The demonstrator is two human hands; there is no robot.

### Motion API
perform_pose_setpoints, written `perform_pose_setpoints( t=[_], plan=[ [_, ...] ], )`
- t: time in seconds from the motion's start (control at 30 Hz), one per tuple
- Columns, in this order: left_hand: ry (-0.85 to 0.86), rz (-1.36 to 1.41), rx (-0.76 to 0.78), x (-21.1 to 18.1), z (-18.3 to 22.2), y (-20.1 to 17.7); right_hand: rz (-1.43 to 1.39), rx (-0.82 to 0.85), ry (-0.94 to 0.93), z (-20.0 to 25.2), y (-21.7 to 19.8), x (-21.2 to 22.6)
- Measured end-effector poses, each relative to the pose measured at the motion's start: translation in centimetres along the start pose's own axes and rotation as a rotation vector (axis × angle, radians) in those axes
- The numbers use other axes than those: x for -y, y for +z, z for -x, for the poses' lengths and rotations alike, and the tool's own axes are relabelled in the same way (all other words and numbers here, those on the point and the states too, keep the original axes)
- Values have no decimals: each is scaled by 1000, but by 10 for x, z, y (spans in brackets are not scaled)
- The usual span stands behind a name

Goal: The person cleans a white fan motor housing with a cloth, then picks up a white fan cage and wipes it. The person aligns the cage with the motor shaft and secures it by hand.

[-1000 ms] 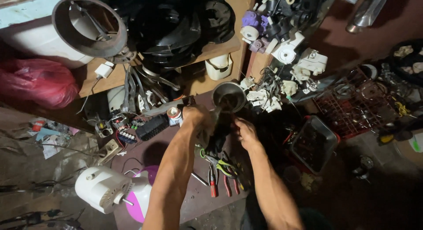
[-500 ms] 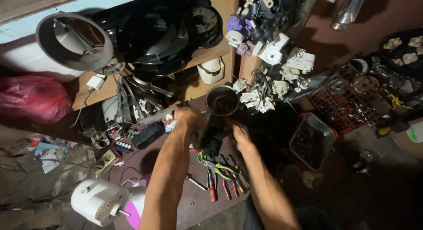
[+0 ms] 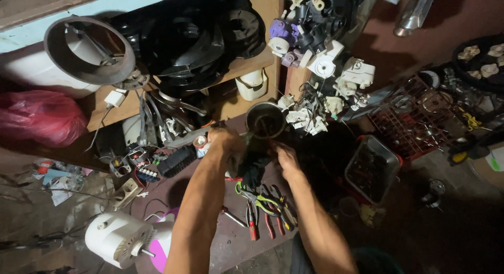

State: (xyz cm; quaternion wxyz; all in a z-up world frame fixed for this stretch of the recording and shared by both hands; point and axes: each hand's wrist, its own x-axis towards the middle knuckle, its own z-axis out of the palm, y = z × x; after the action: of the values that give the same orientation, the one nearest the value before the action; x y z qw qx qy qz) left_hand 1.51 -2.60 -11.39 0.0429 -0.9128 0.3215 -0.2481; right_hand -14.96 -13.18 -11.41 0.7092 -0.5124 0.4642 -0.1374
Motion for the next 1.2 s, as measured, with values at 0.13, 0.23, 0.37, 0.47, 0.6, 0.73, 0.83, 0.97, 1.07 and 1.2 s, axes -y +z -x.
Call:
perform_pose_setpoints(
  t=[0.13, 0.23, 0.37, 0.47, 0.6, 0.73, 0.83, 0.97, 1.07, 1.2],
  plan=[
    [280, 122, 237, 27, 2, -4, 41, -42, -51, -17, 1, -15],
    [410, 105, 270, 43, 8, 27, 105, -33, -109, -1, -2, -2],
    [333, -11, -156, 63, 15, 46, 259, -81, -337, -16, -8, 3],
    [68, 145, 403, 72, 6, -23, 485, -162, -451, -18, -6, 7],
    [-397, 616, 537, 87, 12, -113, 656, -329, -646, -15, 3, 9],
    [-541, 720, 541, 83, 45, -84, 866, -283, -564, -37, -10, -9],
    [-715, 977, 529, 87, 57, -139, 1027, -232, -445, -53, -20, -21],
    [-594, 1046, 549, 96, 61, -192, 1027, -276, -519, -65, -31, -9],
    [-571, 1052, 614, 98, 66, -190, 913, -196, -642, -100, -55, -17],
    [-615, 1036, 644, 92, 70, -163, 206, 355, 117, -163, -87, 4]
  ],
)
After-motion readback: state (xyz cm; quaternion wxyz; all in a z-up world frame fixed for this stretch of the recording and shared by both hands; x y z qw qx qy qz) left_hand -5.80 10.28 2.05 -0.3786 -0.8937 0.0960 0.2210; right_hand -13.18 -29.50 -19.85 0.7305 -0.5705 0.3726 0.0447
